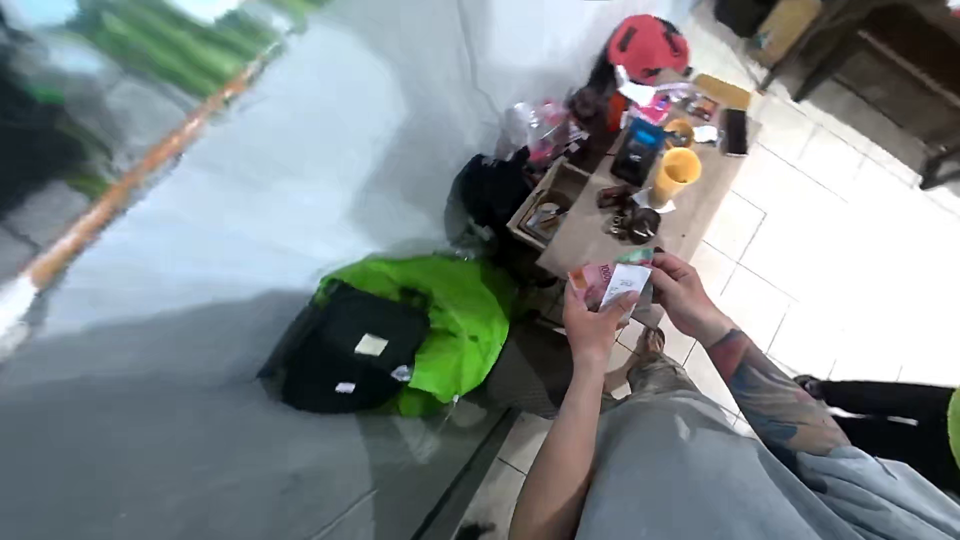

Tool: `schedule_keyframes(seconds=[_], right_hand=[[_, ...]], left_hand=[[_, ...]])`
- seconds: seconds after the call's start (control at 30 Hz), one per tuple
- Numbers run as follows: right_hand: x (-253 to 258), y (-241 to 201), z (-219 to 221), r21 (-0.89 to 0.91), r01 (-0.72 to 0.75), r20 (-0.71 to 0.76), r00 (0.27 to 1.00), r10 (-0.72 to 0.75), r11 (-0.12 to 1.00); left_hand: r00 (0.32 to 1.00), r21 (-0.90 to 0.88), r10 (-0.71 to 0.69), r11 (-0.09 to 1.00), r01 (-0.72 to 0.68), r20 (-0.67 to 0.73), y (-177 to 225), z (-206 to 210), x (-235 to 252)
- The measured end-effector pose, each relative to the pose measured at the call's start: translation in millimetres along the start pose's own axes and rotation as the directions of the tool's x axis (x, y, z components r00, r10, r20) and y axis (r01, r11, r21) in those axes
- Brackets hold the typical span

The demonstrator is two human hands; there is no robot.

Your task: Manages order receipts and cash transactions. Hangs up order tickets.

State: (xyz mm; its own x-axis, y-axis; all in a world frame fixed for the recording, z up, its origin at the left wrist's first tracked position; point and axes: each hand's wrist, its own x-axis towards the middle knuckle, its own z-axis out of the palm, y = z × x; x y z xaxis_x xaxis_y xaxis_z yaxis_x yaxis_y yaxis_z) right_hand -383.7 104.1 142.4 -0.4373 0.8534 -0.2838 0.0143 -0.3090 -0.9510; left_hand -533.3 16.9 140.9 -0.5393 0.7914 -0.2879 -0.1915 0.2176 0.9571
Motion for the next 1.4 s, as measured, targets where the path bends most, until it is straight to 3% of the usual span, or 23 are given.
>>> schedule_keyframes(seconds=[0.07, 0.2, 0.27, 0.33, 0.43, 0.53, 0.63, 0.7, 0.77, 0.9, 1.13, 1.27, 1.4], right_hand=[[-32.4, -1.1, -15.7, 0.076, 0.003, -0.106, 0.994, 0.005, 0.997], [-89.3, 9.4, -59.5, 0.107, 0.188, -0.298, 0.943, -0.149, 0.976], [-113.9, 14.7, -84.4, 0.137, 0.291, -0.476, 0.858, -0.195, 0.947], [-140.2, 15.2, -115.6, 0.201, 0.373, -0.642, 0.749, -0.166, 0.906], [-189.5, 7.4, -187.5, 0.262, 0.533, -0.845, 0.529, -0.076, 0.804], [-265.2, -6.6, -280.8, 0.144, 0.644, -0.964, 0.264, -0.042, 0.751], [-356.6, -13.8, -368.6, -0.064, 0.613, -0.996, 0.014, -0.091, 0.787], [-400.4, -13.8, -430.7, -0.234, 0.652, -0.968, -0.222, -0.113, 0.721], [-437.7, -16.2, -480.1, -0.298, 0.683, -0.934, -0.351, -0.058, 0.667], [-479.3, -10.1, -551.3, -0.309, 0.686, -0.891, -0.452, 0.052, 0.658], [-491.4, -1.7, -612.5, -0.253, 0.712, -0.855, -0.482, 0.194, 0.655], [-495.6, -0.3, -624.7, -0.262, 0.725, -0.848, -0.488, 0.207, 0.637], [-500.3, 9.0, -602.9, -0.202, 0.636, -0.889, -0.439, 0.134, 0.744]], left_hand=[[0.999, 0.043, -0.012, 0.999, 0.01, 0.033, 2.6, 29.9, -15.4], [0.984, 0.135, -0.011, 0.991, -0.013, 0.177, 3.9, 93.2, -53.7], [0.958, 0.224, 0.011, 0.971, -0.079, 0.288, -5.0, 124.9, -72.7], [0.914, 0.167, 0.009, 0.982, -0.084, 0.406, -16.9, 157.3, -97.5], [0.83, 0.135, -0.08, 0.991, 0.005, 0.552, -32.9, 195.1, -139.0], [0.762, 0.203, -0.159, 0.978, 0.036, 0.628, -50.7, 213.8, -176.8], [0.719, 0.246, -0.148, 0.969, -0.032, 0.679, -74.8, 221.8, -204.8], [0.682, 0.258, -0.177, 0.966, -0.019, 0.71, -88.1, 222.5, -217.5], [0.672, 0.284, -0.186, 0.958, -0.037, 0.717, -100.7, 224.5, -230.7], [0.657, 0.291, -0.17, 0.954, -0.077, 0.735, -113.3, 236.6, -249.0], [0.638, 0.351, -0.229, 0.934, -0.069, 0.735, -112.3, 252.7, -256.5], [0.693, 0.385, -0.246, 0.921, -0.049, 0.678, -108.9, 248.4, -249.2], [0.754, 0.355, -0.249, 0.935, 0.023, 0.608, -97.7, 233.5, -227.9]])
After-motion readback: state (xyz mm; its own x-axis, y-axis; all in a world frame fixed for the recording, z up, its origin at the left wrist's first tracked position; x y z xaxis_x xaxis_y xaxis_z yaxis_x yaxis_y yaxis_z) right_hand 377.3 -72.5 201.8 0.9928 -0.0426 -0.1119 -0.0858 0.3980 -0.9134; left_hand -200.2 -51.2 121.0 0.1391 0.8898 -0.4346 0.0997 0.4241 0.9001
